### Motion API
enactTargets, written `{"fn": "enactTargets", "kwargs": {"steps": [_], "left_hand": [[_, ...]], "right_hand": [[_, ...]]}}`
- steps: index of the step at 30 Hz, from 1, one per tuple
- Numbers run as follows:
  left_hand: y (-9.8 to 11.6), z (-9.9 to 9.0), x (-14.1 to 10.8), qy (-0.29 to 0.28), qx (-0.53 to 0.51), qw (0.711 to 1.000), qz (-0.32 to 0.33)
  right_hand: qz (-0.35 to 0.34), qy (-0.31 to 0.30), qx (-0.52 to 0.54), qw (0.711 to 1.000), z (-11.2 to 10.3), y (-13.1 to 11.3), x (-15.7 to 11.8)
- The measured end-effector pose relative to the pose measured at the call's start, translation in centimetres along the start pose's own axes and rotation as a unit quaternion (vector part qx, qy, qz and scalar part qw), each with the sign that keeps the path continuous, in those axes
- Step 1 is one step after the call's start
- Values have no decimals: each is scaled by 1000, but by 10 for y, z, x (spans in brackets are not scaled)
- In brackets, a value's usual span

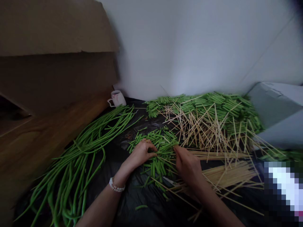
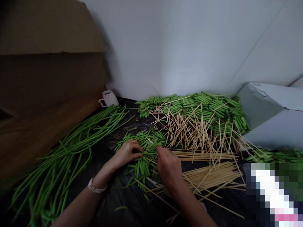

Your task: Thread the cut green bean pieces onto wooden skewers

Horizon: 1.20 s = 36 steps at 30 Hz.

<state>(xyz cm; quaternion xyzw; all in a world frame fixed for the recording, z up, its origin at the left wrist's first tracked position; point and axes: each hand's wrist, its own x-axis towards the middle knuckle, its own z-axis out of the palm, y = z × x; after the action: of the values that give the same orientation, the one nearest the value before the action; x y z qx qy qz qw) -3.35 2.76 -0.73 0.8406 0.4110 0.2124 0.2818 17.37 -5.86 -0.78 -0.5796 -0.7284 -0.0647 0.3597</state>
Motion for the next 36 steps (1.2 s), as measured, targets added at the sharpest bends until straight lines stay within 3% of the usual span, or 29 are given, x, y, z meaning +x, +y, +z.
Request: {"fn": "enactTargets", "kwargs": {"steps": [6, 8, 11, 14, 17, 20, 24, 36], "left_hand": [[5, -1, -1, -16, 54, 998, 26], [5, -2, 0, 8, 7, 1000, 21], [3, -2, 3, 67, -152, 985, -54], [4, -3, 5, 96, -378, 909, -149], [7, -4, 4, 73, -538, 815, -200], [9, -4, 4, 49, -595, 773, -213], [10, -2, 3, 37, -618, 758, -205], [12, -2, 1, 45, -608, 768, -199]], "right_hand": [[8, -16, 0, 1000, 0, -1, -1], [10, -16, 5, 1000, 0, -2, -1], [10, -17, 26, 999, 0, -5, -2], [9, -23, 48, 999, -1, -8, -2], [3, -39, 61, 997, -1, -11, -2], [1, -58, 63, 996, -1, -12, -3], [5, -72, 53, 996, 0, -13, -4], [16, -94, 35, 995, 0, -12, -3]]}}
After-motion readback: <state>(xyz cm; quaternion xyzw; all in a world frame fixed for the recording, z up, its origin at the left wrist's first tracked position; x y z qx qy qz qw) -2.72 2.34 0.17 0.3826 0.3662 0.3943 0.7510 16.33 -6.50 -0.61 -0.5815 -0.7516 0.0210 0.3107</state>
